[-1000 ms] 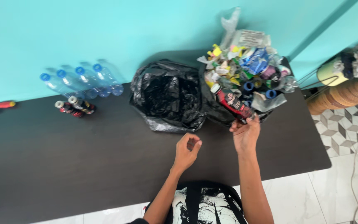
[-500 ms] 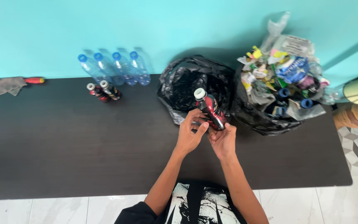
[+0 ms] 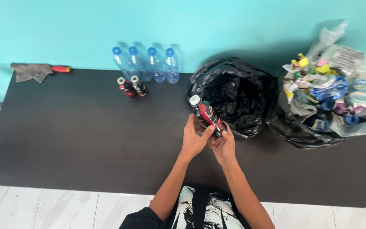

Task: The person sorts recyclable items from a black plastic bag on a table. They remove plastic water bottles, soda bottles, and a metal can, placing them in separate groups on the table surface.

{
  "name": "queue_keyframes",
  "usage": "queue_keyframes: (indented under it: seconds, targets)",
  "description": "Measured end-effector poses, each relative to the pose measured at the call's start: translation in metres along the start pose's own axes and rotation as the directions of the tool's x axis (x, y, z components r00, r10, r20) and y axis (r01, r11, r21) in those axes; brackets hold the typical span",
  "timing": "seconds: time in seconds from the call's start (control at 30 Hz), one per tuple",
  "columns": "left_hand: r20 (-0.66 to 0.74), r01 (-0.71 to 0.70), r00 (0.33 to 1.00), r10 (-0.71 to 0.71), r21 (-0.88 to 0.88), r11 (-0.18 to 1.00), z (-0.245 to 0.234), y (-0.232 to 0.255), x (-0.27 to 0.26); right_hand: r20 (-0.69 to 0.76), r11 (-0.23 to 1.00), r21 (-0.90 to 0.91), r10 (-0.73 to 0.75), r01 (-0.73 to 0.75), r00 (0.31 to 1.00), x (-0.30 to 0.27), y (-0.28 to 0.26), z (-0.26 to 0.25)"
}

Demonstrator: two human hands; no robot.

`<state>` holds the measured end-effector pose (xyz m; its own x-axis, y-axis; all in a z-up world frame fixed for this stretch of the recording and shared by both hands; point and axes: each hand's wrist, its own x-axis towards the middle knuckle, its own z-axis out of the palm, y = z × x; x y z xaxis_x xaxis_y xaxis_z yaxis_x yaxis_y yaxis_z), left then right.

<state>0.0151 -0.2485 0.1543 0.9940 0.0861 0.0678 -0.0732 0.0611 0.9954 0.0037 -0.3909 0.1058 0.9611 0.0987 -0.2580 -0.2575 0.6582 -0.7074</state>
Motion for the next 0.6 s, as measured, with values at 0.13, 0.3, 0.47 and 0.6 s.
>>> queue_keyframes:
  seconds: [0.13, 0.3, 0.47, 0.6]
  targets:
    - [-0.059, -0.003, 0.998, 0.004, 0.022, 1.0, -0.026, -0.002, 0.002, 0.041, 0.999, -0.045, 0.023, -0.021, 0.999, 0.006, 0.028, 0.009]
    - [-0.088, -0.043, 0.994, 0.059, 0.165, 0.985, -0.066, -0.012, 0.007, 0.116, 0.971, -0.236, 0.063, -0.034, 0.991, 0.025, 0.066, 0.013]
    - [-0.058, -0.023, 0.997, 0.045, 0.328, 0.945, -0.11, -0.027, 0.013, 0.073, 0.83, -0.557, 0.013, 0.03, 0.997, 0.04, 0.091, 0.02]
    - [-0.048, 0.01, 0.999, 0.008, 0.36, 0.933, -0.136, -0.038, 0.017, 0.091, 0.701, -0.702, -0.086, 0.125, 0.992, 0.048, 0.096, 0.039]
